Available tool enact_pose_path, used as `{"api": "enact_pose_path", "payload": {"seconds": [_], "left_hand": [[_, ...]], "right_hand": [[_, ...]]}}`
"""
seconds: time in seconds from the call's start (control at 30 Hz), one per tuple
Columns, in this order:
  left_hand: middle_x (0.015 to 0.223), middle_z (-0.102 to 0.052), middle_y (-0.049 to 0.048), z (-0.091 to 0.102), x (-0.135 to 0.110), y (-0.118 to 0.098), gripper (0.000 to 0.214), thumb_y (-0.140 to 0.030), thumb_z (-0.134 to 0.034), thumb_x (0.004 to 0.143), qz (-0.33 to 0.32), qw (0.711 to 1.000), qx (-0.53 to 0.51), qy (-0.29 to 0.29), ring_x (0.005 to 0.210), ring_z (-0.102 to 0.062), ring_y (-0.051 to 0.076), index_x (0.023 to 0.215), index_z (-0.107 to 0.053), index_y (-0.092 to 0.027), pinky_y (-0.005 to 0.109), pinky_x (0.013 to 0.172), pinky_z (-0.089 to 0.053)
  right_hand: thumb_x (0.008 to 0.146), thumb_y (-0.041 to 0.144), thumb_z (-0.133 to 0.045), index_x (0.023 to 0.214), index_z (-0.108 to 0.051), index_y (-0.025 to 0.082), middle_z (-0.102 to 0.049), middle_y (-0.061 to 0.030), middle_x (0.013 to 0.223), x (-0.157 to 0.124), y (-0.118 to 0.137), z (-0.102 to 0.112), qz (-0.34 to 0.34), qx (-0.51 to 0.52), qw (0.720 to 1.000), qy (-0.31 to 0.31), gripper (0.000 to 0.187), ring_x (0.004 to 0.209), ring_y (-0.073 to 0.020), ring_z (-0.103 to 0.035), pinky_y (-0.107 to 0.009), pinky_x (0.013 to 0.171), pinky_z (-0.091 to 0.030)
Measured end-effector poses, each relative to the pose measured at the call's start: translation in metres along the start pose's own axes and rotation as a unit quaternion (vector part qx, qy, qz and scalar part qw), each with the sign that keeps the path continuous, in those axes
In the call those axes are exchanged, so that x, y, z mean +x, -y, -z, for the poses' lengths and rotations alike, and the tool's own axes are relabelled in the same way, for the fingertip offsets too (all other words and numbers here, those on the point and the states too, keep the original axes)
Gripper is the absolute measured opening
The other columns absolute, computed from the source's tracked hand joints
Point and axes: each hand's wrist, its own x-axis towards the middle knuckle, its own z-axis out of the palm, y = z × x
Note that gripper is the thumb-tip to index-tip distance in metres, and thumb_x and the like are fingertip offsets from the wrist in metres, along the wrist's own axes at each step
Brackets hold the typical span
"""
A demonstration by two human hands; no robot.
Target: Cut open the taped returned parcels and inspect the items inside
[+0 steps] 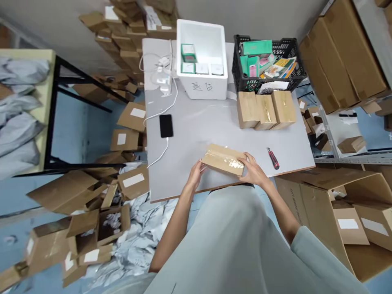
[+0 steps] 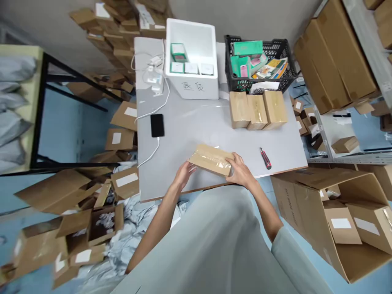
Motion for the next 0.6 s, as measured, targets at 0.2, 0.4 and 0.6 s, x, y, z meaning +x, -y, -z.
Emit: {"api": "enact_pose_path", "payload": {"seconds": [0.2,0.4,0.6], "left_hand": [[0.157,-0.072,0.0146,0.029,-0.032,0.037,0.054,-0.054,-0.078,0.092,-0.004,0.999,0.012,-0.045,0.146,-0.068,0.034,0.137,-0.076,-0.024,0.052,0.122,-0.056],[0.160,-0.070,0.0163,0.008,-0.048,0.054,0.061,-0.042,-0.082,0.089,-0.047,0.997,0.030,-0.055,0.129,-0.077,0.032,0.145,-0.073,-0.020,0.051,0.126,-0.053],[0.164,-0.065,0.0168,-0.007,-0.051,0.059,0.076,-0.036,-0.087,0.082,-0.060,0.994,0.061,-0.071,0.133,-0.073,0.035,0.154,-0.067,-0.023,0.053,0.120,-0.057]], "right_hand": [[0.077,0.005,-0.083,0.164,-0.057,0.021,-0.030,-0.0238,0.184,0.024,0.007,-0.046,0.027,-0.063,0.994,0.080,0.092,0.175,-0.0416,-0.028,-0.058,0.129,-0.052],[0.083,0.009,-0.078,0.173,-0.046,0.025,-0.018,-0.0200,0.192,0.026,-0.034,-0.049,0.002,-0.050,0.996,0.079,0.098,0.175,-0.0402,-0.032,-0.061,0.128,-0.054],[0.084,0.029,-0.084,0.180,-0.036,0.023,-0.046,-0.0213,0.180,0.032,-0.070,-0.061,-0.053,0.067,0.994,0.064,0.108,0.159,-0.0382,-0.056,-0.059,0.125,-0.056]]}}
